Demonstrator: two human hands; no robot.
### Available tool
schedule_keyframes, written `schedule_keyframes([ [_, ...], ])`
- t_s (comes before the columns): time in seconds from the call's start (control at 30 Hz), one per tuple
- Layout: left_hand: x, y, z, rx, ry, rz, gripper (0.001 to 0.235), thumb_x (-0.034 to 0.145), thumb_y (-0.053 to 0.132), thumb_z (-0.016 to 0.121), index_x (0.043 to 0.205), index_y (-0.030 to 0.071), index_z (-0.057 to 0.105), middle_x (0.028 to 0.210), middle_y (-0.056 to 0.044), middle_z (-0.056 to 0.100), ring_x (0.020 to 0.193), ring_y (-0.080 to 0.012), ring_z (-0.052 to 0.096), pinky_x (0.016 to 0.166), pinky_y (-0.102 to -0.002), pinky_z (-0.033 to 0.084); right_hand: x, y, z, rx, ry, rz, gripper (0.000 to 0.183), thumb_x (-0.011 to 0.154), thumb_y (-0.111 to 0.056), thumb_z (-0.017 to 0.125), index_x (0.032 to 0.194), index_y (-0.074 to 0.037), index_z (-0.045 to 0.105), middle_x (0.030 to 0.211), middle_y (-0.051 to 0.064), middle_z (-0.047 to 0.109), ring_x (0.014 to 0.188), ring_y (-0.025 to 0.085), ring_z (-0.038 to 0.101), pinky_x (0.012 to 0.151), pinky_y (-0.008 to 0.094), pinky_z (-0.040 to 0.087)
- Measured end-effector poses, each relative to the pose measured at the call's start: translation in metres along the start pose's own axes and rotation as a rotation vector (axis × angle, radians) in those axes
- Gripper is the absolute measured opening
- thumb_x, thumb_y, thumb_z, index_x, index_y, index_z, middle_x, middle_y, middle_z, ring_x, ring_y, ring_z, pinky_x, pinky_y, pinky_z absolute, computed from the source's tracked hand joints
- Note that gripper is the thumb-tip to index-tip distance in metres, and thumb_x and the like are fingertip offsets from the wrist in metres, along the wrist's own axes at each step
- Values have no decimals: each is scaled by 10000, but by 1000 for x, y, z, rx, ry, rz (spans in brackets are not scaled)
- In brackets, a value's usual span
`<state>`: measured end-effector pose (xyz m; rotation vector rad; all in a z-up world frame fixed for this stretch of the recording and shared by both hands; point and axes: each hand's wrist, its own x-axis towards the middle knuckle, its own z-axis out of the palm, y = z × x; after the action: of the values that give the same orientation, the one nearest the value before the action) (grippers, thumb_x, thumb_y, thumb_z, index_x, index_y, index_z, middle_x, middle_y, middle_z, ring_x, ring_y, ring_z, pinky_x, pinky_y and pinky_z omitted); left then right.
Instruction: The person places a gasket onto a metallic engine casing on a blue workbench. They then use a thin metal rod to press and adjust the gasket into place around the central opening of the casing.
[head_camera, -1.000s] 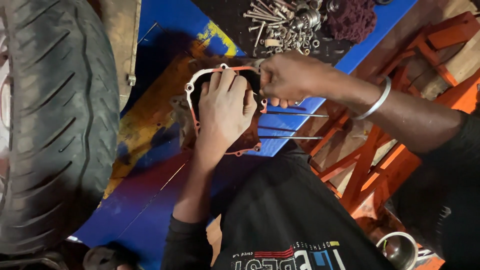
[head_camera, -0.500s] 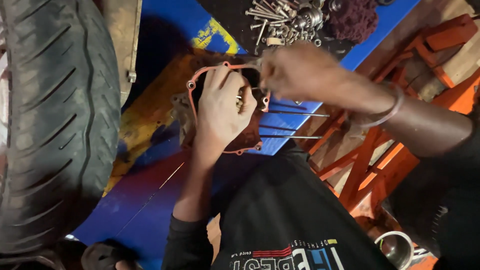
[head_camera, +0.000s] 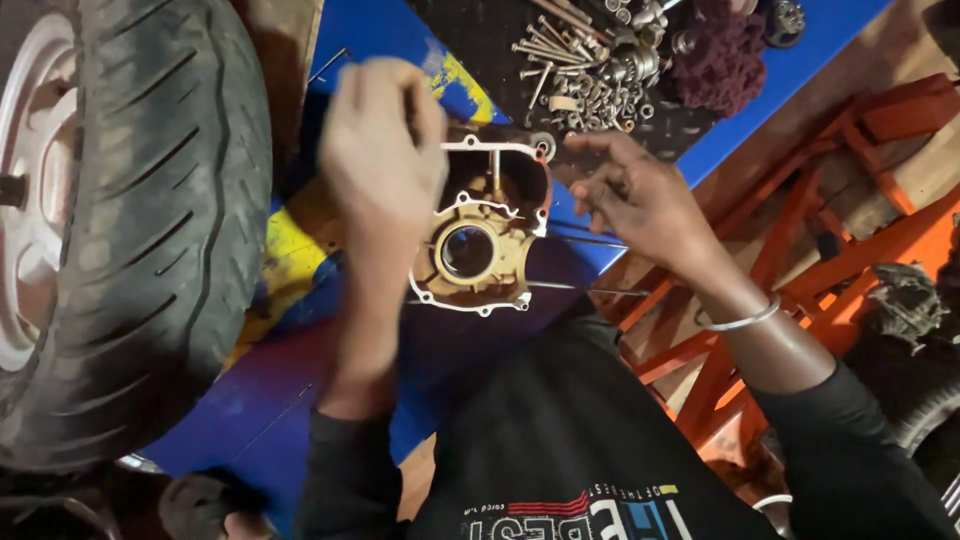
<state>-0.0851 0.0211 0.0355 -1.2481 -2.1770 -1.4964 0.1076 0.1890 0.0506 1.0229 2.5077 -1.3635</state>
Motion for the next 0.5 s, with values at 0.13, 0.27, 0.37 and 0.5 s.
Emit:
schedule_keyframes([
  [0.13, 2, -51, 7, 313, 23, -93, 79, 1001, 48, 711, 1009, 27, 635, 967, -145, 652, 777, -271, 703, 679, -359, 585, -3, 24, 4, -32, 3, -165, 166, 1006, -185, 619, 1125, -77, 662, 901, 19, 756, 752, 61, 740, 600, 263, 588],
  [0.27, -13, -32, -14, 376, 19, -93, 126, 964, 44, 748, 993, 21, 627, 966, -183, 641, 808, -377, 673, 687, -441, 544, -8, 11, -2, -147, 79, -348, 164, 994, -151, 690, 1094, -25, 656, 900, 71, 765, 824, 123, 756, 643, 315, 597],
  [0.37, -31, -12, -29, 233, -10, -159, 139, 987, 27, 716, 998, -5, 580, 987, -189, 624, 801, -358, 667, 700, -439, 546, -1, 15, -3, -369, 95, -346, 152, 983, -149, 707, 1055, -20, 669, 845, 89, 755, 713, 195, 728, 606, 378, 569],
  [0.5, -66, 36, -37, 13, -134, -121, 98, 910, 14, 633, 972, 29, 558, 907, -147, 571, 807, -334, 614, 743, -431, 524, 10, 24, -2, -422, 159, -445, 162, 1033, -187, 669, 1071, -30, 664, 822, 80, 743, 598, 184, 698, 490, 314, 530],
])
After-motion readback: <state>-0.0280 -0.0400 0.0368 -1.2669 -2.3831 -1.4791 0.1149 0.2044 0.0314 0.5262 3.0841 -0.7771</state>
